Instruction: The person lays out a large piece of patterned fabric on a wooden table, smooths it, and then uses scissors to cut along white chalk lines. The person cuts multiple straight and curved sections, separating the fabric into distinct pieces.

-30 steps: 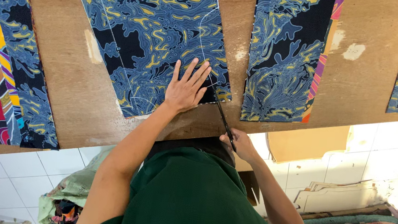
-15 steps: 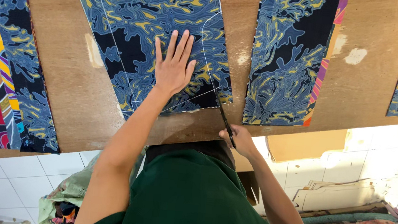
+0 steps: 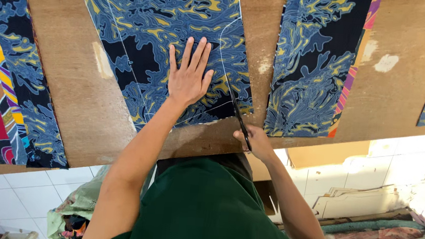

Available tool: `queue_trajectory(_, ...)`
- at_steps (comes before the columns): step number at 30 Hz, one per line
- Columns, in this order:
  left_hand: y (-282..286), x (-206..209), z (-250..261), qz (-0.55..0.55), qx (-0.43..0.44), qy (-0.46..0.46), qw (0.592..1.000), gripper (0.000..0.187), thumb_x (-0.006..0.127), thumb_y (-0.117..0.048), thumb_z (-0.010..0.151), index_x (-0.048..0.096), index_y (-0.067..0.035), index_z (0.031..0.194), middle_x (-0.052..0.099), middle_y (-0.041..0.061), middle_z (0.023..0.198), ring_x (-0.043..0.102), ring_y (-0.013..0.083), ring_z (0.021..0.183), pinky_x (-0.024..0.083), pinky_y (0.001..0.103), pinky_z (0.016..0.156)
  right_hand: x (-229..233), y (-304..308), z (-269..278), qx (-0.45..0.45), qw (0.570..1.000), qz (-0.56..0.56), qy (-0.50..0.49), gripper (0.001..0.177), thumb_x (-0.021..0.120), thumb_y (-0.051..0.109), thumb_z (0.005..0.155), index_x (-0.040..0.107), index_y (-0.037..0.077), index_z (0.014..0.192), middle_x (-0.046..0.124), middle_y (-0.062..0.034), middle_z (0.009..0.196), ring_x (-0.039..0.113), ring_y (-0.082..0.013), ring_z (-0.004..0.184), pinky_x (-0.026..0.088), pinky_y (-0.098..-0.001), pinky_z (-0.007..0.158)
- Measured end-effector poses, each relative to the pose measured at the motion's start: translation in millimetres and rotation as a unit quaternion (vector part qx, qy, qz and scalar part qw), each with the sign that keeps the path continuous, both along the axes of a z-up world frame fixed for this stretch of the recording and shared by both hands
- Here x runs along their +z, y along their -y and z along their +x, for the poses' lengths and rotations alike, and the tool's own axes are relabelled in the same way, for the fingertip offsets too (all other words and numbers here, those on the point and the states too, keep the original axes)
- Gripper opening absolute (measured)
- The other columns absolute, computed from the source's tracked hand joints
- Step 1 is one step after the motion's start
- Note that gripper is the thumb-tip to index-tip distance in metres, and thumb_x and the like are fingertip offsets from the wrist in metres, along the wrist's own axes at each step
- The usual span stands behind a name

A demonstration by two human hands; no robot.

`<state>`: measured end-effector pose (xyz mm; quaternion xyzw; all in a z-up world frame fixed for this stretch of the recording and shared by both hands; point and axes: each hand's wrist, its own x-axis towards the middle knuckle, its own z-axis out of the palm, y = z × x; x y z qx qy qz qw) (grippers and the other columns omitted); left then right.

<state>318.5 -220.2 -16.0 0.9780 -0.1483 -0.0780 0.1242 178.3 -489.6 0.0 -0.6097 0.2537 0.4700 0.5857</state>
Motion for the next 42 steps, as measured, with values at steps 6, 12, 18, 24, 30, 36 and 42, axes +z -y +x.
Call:
queue_trajectory(6,-0.4,-2.0,3.0,-0.006,0.002,-0.017,1.0,0.065,0.049,-0.042,0.108,0.036,-0.011,0.164,0.028,0.004,0.171,0.02,0.0296,0.158,0.007,0.066,0.125,12.3,-4.2,13.2,0.016,0.999,-0.04,-0.022,0.041,0.082,0.041,0.083,0.061,0.007,0.073,0.052,-0.0011,0.049,0.052,-0.0107,0.042,0.039,-0.027,0.042)
queue_trajectory(12,-1.5,-0.3,3.3,-0.006,0.001,-0.022,1.0,0.065,0.048,-0.042,0.109,0.036,-0.01,0.164,0.028,0.004,0.171,0.02,0.0296,0.159,0.007,0.066,0.126,4.7,-16.6,33.0,-0.001,1.0,-0.022,-0.015,0.044,0.08,0.046,0.083,0.057,0.01,0.073,0.054,0.0021,0.053,0.053,-0.0084,0.045,0.042,-0.0253,0.043)
queue_trajectory(18,-2.3,-3.1,6.6,-0.016,0.003,-0.036,0.999,0.066,0.048,-0.042,0.106,0.038,-0.01,0.162,0.029,0.004,0.17,0.021,0.0308,0.158,0.008,0.066,0.124,4.3,-28.3,40.2,0.02,0.998,-0.046,0.027,0.047,0.08,0.047,0.083,0.06,0.008,0.069,0.054,-0.0004,0.05,0.056,-0.0104,0.045,0.044,-0.0262,0.044)
queue_trajectory(24,-2.6,-2.0,7.3,-0.02,0.004,-0.043,0.999,0.064,0.046,-0.042,0.107,0.038,-0.01,0.163,0.029,0.004,0.17,0.02,0.0302,0.158,0.007,0.066,0.125,7.9,-41.1,55.8,0.009,0.997,-0.072,-0.024,0.045,0.079,0.045,0.084,0.059,0.008,0.069,0.054,-0.0014,0.05,0.055,-0.0111,0.043,0.044,-0.0271,0.043)
queue_trajectory(30,-4.5,-8.0,7.2,-0.019,0.003,-0.039,0.999,0.063,0.045,-0.041,0.107,0.04,-0.011,0.161,0.03,0.003,0.17,0.021,0.0294,0.158,0.006,0.066,0.125,-3.9,-61.8,60.4,-0.043,0.998,-0.029,0.028,0.044,0.078,0.046,0.085,0.059,0.01,0.069,0.055,0.0002,0.05,0.055,-0.0092,0.044,0.042,-0.0255,0.043)
queue_trajectory(36,-4.6,1.6,11.2,-0.059,0.016,-0.043,0.997,0.063,0.049,-0.041,0.105,0.043,-0.01,0.159,0.034,0.004,0.168,0.023,0.029,0.158,0.007,0.064,0.126,-4.1,-71.4,50.4,-0.061,0.996,-0.062,0.014,0.046,0.078,0.044,0.087,0.057,0.01,0.064,0.052,0.0007,0.049,0.053,-0.0086,0.042,0.039,-0.0255,0.04)
queue_trajectory(42,-31.5,7.4,88.5,-0.059,-0.081,-0.015,0.995,0.055,0.051,-0.034,0.109,0.046,-0.014,0.16,0.041,0.002,0.167,0.026,0.0285,0.158,0.007,0.065,0.126,-8.6,-85.9,61.5,-0.118,0.993,-0.025,0.016,0.044,0.079,0.045,0.086,0.058,0.011,0.067,0.053,0.0021,0.05,0.052,-0.007,0.042,0.04,-0.0242,0.04)
